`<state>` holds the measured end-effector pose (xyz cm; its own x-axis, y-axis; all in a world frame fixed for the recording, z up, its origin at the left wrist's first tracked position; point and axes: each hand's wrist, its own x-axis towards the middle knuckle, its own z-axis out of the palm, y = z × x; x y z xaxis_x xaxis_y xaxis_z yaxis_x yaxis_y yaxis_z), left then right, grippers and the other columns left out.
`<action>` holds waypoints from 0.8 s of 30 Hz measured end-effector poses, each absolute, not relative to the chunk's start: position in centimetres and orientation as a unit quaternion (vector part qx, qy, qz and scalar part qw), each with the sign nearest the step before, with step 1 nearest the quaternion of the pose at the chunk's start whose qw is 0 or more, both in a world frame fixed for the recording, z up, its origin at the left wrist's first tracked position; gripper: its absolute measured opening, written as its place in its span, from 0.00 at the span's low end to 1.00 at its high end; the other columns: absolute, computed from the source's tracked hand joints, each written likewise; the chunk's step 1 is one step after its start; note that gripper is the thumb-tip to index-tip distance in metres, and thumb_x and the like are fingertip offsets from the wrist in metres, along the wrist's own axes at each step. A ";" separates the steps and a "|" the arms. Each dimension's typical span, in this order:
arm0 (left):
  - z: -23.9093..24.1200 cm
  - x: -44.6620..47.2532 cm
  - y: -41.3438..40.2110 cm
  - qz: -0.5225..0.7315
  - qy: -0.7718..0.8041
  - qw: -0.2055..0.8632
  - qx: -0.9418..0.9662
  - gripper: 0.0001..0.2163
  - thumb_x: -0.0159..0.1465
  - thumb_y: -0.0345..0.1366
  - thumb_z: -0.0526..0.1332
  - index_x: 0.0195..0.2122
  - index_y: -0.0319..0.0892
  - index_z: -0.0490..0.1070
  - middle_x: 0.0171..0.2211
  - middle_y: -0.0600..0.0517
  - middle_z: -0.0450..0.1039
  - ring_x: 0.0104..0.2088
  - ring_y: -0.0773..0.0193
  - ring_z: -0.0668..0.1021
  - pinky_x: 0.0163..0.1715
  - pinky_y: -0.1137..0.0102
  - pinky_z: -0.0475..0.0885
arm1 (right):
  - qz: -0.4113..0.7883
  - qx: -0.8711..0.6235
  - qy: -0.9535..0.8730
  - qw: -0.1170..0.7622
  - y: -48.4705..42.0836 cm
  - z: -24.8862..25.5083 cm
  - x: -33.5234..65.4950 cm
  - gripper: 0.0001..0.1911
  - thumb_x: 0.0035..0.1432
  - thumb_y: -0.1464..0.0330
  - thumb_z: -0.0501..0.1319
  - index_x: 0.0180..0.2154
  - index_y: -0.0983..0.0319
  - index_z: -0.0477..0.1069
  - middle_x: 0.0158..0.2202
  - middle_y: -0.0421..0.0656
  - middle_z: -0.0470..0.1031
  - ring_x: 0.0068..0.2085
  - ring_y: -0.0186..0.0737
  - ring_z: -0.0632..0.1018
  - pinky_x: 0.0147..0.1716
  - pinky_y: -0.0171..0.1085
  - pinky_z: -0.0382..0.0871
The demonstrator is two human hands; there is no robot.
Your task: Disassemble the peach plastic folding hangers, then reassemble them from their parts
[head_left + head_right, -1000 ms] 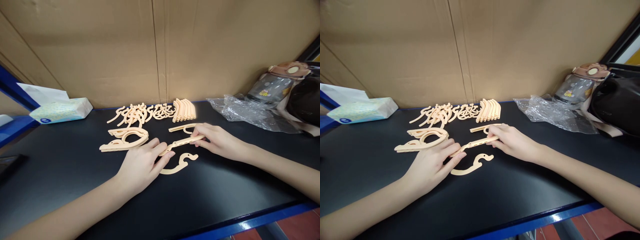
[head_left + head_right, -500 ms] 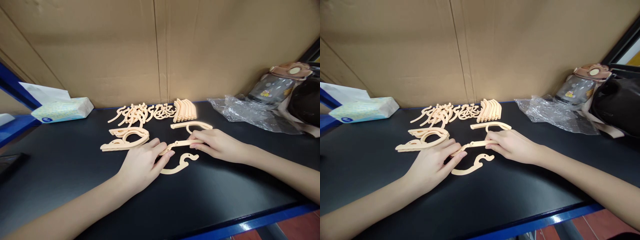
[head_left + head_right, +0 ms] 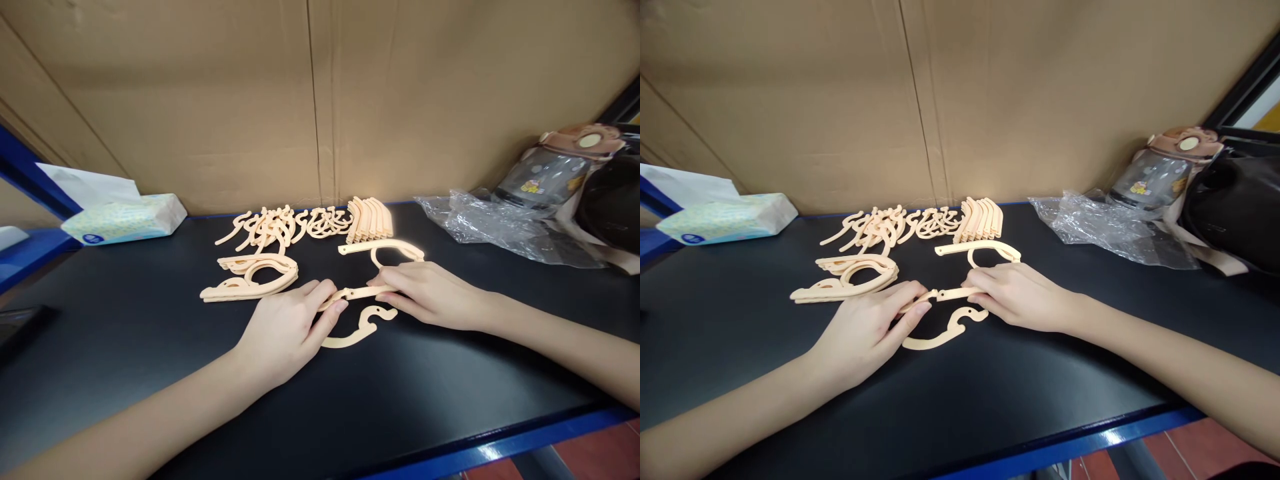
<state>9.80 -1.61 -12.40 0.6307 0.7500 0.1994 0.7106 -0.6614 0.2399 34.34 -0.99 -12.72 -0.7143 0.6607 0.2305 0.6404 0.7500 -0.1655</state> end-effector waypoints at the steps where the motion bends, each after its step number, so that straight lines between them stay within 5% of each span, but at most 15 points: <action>1: -12.4 9.8 -1.6 0.140 0.405 0.070 0.901 0.13 0.70 0.42 0.43 0.36 0.43 0.64 0.28 0.56 0.67 0.27 0.66 0.71 0.25 0.71 0.58 | 0.031 -0.350 -0.926 0.140 -1.0 -12.8 34.3 0.12 0.67 0.65 0.47 0.40 0.63 0.65 0.31 0.41 0.71 0.29 0.35 0.71 0.29 0.34 0.62; 17: -12.4 9.8 -1.7 0.154 0.332 0.096 0.925 0.07 0.68 0.36 0.47 0.31 0.44 0.55 0.23 0.58 0.65 0.22 0.67 0.69 0.22 0.72 0.57 | -0.035 -0.322 -0.927 0.189 -1.6 -12.7 34.1 0.12 0.67 0.63 0.49 0.36 0.62 0.67 0.28 0.39 0.73 0.28 0.34 0.71 0.29 0.33 0.60; 24: -12.5 10.0 -1.7 0.125 0.323 0.038 0.937 0.12 0.68 0.45 0.47 0.31 0.44 0.53 0.21 0.59 0.64 0.19 0.66 0.69 0.18 0.73 0.55 | -0.073 -0.294 -0.931 0.203 -2.1 -12.7 33.6 0.13 0.67 0.64 0.49 0.35 0.63 0.68 0.30 0.41 0.74 0.28 0.34 0.72 0.29 0.33 0.61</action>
